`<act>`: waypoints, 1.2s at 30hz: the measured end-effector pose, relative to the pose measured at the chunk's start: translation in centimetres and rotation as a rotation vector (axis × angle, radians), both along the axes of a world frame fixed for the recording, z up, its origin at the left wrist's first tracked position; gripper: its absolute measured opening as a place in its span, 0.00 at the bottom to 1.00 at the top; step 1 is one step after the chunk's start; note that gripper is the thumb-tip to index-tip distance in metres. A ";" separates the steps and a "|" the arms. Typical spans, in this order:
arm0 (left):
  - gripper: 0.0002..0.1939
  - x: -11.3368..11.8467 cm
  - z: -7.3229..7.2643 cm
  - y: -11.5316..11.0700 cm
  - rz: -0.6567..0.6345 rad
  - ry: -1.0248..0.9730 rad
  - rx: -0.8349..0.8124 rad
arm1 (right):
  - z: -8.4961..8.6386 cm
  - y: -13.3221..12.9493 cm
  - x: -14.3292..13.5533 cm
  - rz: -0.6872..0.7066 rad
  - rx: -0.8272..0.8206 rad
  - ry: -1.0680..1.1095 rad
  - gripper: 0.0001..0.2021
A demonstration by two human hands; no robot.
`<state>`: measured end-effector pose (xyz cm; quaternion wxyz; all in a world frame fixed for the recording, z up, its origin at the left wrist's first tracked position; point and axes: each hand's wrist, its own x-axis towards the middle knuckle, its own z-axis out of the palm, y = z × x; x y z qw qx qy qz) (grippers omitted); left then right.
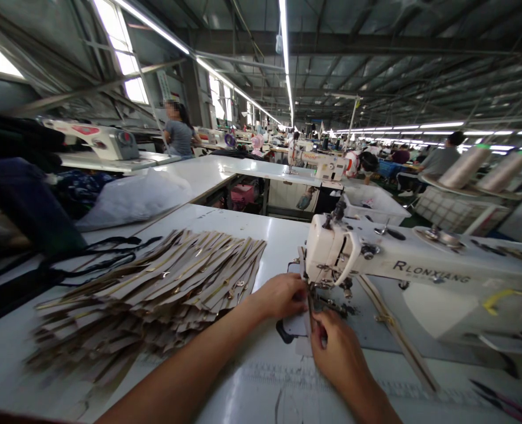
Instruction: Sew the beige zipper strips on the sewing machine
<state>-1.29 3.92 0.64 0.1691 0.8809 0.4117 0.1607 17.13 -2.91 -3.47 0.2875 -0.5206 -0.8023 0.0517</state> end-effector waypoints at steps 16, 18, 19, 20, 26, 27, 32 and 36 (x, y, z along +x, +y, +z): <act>0.12 0.4 -0.3 -0.1 -0.250 -0.128 -0.080 | 0.4 -0.7 1.0 0.102 -0.048 0.043 0.05; 0.11 0.4 -0.2 -0.1 -0.245 -0.123 -0.083 | 0.6 -0.8 1.0 0.081 -0.036 0.018 0.06; 0.11 0.3 -0.1 -0.1 -0.243 -0.114 -0.083 | 0.7 -0.8 1.0 0.070 -0.029 0.003 0.06; 0.10 0.3 0.0 -0.2 -0.240 -0.103 -0.078 | 0.8 -0.8 1.0 0.057 -0.024 -0.009 0.06; 0.09 0.0 0.2 -0.1 -0.134 -0.001 -0.039 | 0.5 -0.5 0.9 0.048 -0.016 0.004 0.07; 0.09 0.0 0.2 -0.1 -0.106 0.027 -0.028 | 0.4 -0.4 0.9 0.050 -0.015 0.013 0.07; 0.07 0.0 0.5 -0.2 -0.019 0.145 0.054 | 0.0 0.0 0.8 0.051 -0.024 0.027 0.08; 0.08 0.1 0.8 -0.5 0.031 0.190 0.103 | 0.1 0.3 0.5 0.029 -0.035 -0.018 0.11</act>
